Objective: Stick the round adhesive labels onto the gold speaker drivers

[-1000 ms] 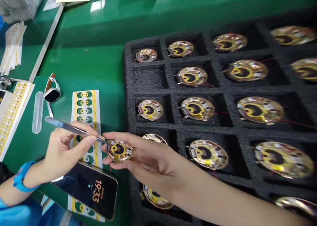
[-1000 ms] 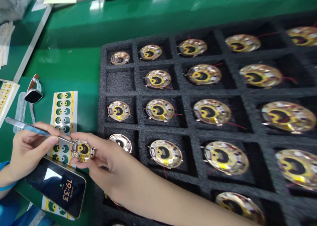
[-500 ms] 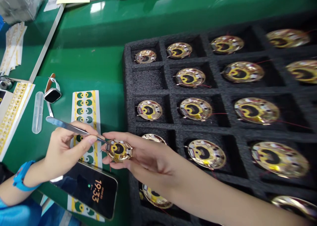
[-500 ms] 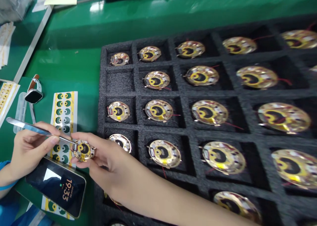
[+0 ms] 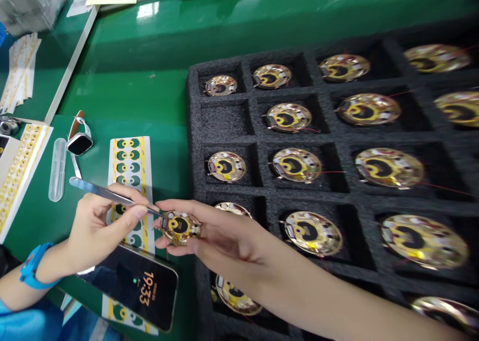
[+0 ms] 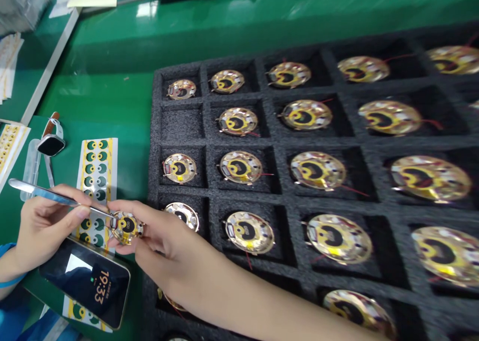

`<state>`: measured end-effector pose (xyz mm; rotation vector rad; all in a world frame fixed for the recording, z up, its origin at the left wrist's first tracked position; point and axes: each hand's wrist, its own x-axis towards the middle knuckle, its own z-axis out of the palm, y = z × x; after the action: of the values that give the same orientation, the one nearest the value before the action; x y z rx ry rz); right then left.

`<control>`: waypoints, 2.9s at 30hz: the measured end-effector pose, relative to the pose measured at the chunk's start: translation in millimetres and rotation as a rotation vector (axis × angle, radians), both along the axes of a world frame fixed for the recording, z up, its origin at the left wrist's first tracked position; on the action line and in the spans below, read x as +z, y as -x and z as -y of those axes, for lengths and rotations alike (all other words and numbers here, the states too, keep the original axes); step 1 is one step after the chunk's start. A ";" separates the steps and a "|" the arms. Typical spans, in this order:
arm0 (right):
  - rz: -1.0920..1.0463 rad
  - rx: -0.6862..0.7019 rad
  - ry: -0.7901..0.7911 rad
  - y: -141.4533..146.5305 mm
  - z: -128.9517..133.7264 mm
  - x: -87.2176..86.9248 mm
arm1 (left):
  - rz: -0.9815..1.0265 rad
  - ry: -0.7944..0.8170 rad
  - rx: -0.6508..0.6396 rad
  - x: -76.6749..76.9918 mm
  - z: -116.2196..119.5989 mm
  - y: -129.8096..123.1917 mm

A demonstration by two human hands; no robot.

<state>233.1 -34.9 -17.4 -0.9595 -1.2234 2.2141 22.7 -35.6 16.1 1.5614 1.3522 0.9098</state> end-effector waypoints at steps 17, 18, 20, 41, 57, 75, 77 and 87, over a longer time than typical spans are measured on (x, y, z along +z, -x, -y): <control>0.036 -0.094 0.088 9.0 -2.7 9.5 | -0.008 -0.159 -0.023 -1.2 2.2 -2.3; 0.042 -0.092 0.091 8.6 -2.6 9.1 | -0.008 -0.160 -0.027 -0.9 1.8 -2.5; 0.047 -0.092 0.098 8.1 -2.5 8.3 | -0.002 -0.162 -0.036 0.0 0.9 -3.0; -0.027 -0.115 0.133 15.0 -4.9 9.1 | 0.005 -0.217 -0.118 -2.8 4.1 0.2; -0.065 -0.061 0.099 16.4 -13.3 3.9 | 0.205 -0.189 0.203 -12.0 -1.9 23.2; -0.105 0.033 0.110 8.7 -17.1 -2.1 | 0.198 0.033 0.265 -21.2 -36.7 35.6; -0.088 0.046 0.046 8.6 -15.9 0.2 | 0.199 0.022 0.271 -19.2 -37.1 35.9; 0.591 -0.253 -0.541 -28.4 -116.8 0.4 | 0.139 -0.057 0.322 -18.3 -40.1 46.5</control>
<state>261.5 81.9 -17.1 -1.4706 -1.7125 1.3211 -23.8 4.5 -2.1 1.3146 1.5131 1.2389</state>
